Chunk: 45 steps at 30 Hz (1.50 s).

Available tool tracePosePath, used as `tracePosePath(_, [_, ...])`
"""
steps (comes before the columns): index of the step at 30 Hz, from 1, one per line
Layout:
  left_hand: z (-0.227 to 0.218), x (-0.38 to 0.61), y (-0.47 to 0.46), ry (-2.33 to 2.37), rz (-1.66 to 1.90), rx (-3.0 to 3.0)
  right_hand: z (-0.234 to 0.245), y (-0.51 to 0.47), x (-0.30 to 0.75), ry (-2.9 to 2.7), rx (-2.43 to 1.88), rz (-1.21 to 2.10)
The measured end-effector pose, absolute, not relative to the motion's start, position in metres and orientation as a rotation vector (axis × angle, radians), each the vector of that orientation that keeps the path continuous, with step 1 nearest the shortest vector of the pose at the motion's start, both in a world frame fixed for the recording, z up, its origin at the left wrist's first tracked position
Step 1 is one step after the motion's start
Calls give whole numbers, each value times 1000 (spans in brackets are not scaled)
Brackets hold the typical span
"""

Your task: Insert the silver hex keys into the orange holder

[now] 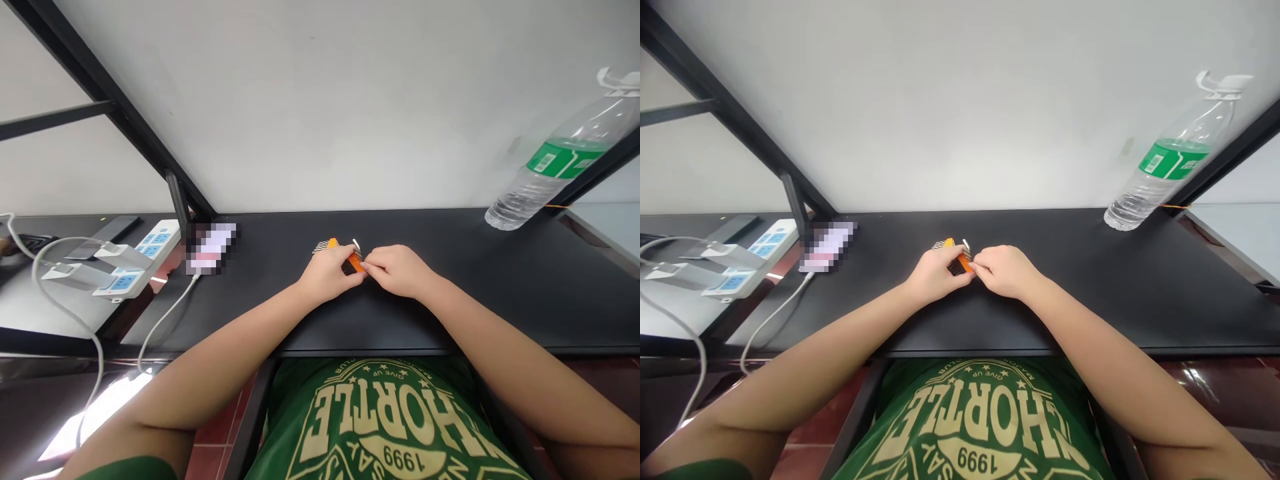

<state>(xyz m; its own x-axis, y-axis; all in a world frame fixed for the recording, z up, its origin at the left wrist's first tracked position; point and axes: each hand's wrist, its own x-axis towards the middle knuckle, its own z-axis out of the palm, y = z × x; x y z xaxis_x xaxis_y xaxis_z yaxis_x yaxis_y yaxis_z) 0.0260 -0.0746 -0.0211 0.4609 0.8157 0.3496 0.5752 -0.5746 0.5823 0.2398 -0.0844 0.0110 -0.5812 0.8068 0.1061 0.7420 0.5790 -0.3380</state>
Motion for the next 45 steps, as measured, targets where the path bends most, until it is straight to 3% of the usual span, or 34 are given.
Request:
tracePosePath(14, [-22, 21, -78, 1089, 818, 2230, 27, -78, 292, -2510, -1761, 930])
tracePosePath(19, [-22, 17, -76, 1095, 850, 2165, 23, -82, 279, -2546, -1832, 831])
tracePosePath(25, [-23, 14, -74, 1060, 845, 2164, 7, -82, 266, -2452, -1962, 447])
tracePosePath(28, [-24, 14, -72, 1079, 820, 2138, 3, -82, 265, -2281, -1877, 443])
tracePosePath(35, [-23, 16, -72, 1078, 880, 2076, -1, -102, 239, -1470, -1234, 1036])
tracePosePath(45, [-22, 20, -74, 1046, 866, 2068, -6, -110, 219, -1381, -1022, 738])
